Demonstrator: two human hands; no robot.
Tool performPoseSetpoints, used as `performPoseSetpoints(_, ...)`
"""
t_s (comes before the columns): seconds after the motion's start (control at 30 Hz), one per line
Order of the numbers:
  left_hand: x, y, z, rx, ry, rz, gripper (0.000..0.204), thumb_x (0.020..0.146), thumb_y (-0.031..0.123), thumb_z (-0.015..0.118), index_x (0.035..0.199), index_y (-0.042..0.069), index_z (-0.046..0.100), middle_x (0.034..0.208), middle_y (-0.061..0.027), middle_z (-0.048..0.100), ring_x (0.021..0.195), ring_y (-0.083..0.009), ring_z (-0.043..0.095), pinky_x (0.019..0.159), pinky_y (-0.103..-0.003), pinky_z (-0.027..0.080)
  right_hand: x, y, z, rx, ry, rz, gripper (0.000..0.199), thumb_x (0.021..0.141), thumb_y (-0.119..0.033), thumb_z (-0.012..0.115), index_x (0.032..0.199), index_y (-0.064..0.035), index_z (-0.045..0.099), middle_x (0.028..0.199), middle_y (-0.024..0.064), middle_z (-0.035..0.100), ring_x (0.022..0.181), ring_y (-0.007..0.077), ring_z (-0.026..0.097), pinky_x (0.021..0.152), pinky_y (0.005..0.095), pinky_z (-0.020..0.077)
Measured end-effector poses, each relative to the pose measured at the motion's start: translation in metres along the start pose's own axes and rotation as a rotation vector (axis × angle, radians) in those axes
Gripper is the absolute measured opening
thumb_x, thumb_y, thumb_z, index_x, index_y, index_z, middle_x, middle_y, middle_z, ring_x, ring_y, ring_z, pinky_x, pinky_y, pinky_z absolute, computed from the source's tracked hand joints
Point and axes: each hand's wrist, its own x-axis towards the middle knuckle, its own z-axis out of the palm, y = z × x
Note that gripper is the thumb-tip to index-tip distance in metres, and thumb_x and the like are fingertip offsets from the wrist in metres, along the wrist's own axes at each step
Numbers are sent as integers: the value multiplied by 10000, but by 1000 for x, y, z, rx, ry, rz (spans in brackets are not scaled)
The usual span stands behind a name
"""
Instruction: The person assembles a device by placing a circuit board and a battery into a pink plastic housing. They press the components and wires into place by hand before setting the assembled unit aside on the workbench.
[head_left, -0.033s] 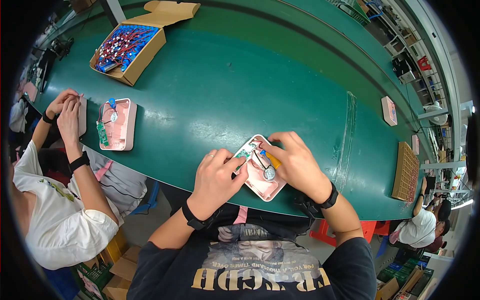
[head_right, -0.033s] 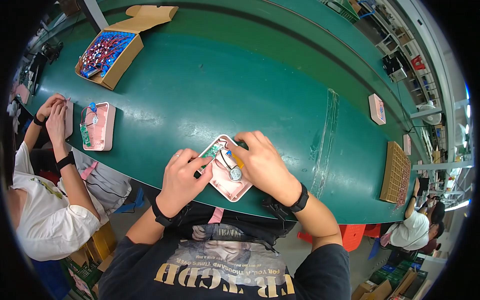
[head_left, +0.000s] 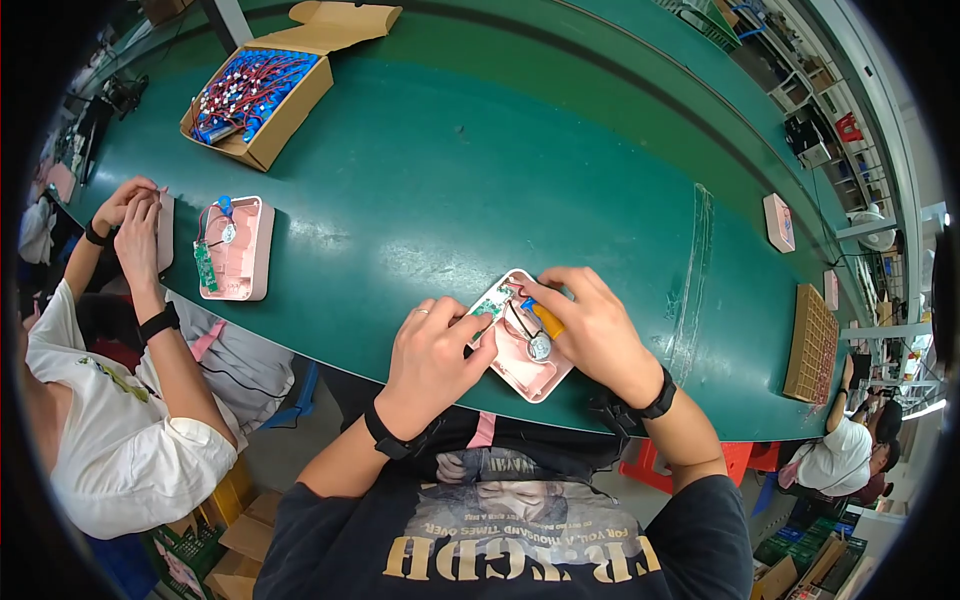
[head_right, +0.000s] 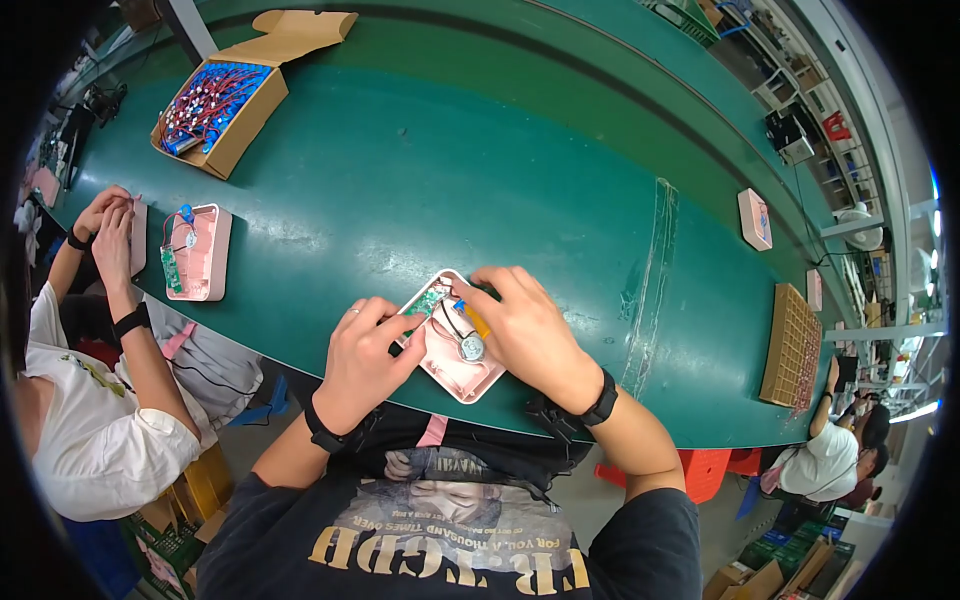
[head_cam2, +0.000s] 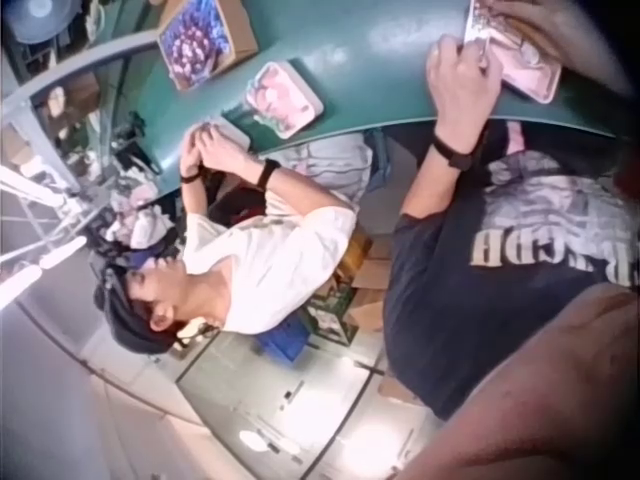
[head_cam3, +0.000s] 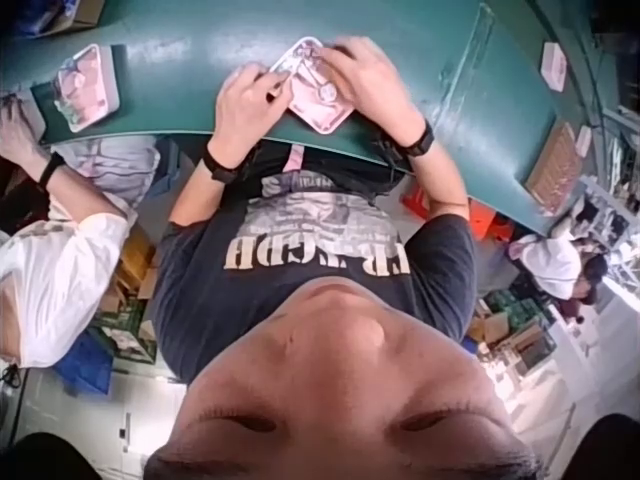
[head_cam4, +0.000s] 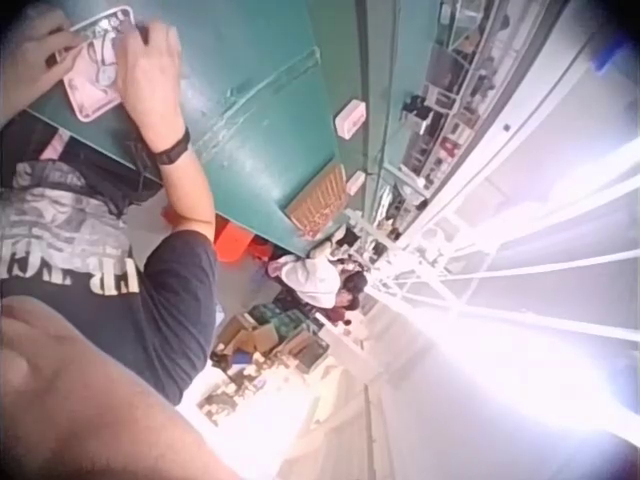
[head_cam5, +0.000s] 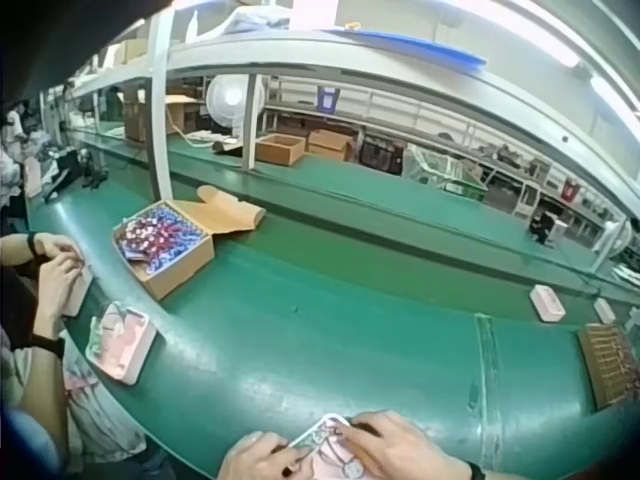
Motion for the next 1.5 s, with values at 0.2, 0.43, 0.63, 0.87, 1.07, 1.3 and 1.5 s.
performPoseSetpoints(0.2,1,0,1,-4,-4,8,128,787,82,794,907,44,773,839,-78,611,760,-266,620,682,-384,520,-28,-11,2,-23,-16,13,614,802,-215,822,1351,-23,625,1365,212,571,1219,399,576,1001,494,496)
performPoseSetpoints(0.43,-4,2,-1,21,-2,6,158,809,87,778,961,46,765,883,-90,631,780,-279,631,703,-392,532,-33,-43,6,-9,-54,154,895,734,-417,876,1446,-3,528,1386,295,509,1202,467,562,1038,536,467)
performPoseSetpoints(0.63,7,-20,-62,193,193,-81,267,847,158,777,1091,62,726,1082,-134,665,1018,-339,644,883,-435,536,-16,-5,-1,42,1,194,867,752,-350,861,1461,5,509,1340,304,513,1171,461,571,1020,496,492)
performPoseSetpoints(0.87,-25,-123,-130,858,305,-382,328,884,155,743,1171,5,691,1177,-162,645,1195,-357,571,1049,-489,450,78,155,-28,-31,224,539,848,871,-464,719,1596,-152,411,1276,302,584,1166,459,590,1016,474,501)
performPoseSetpoints(1.07,-22,-114,-113,664,214,-220,272,903,74,679,1164,-2,690,1164,-153,645,1181,-344,589,1100,-529,418,119,288,-42,-258,300,994,796,914,-508,642,1598,-180,398,1368,361,560,1266,506,540,1061,508,473)
performPoseSetpoints(1.3,-16,-69,-87,338,-35,119,248,896,58,685,1142,41,707,1187,-146,648,1200,-334,594,1093,-546,438,123,263,-33,-462,478,901,718,921,-507,696,1464,-67,532,1411,260,577,1310,494,521,1106,492,447)
performPoseSetpoints(1.5,11,-35,-69,93,-72,256,240,872,95,739,1109,57,723,1187,-129,660,1216,-335,597,1057,-514,482,83,81,-20,344,-13,-243,508,822,-256,862,1266,-78,691,1357,130,610,1270,313,579,1079,414,470)
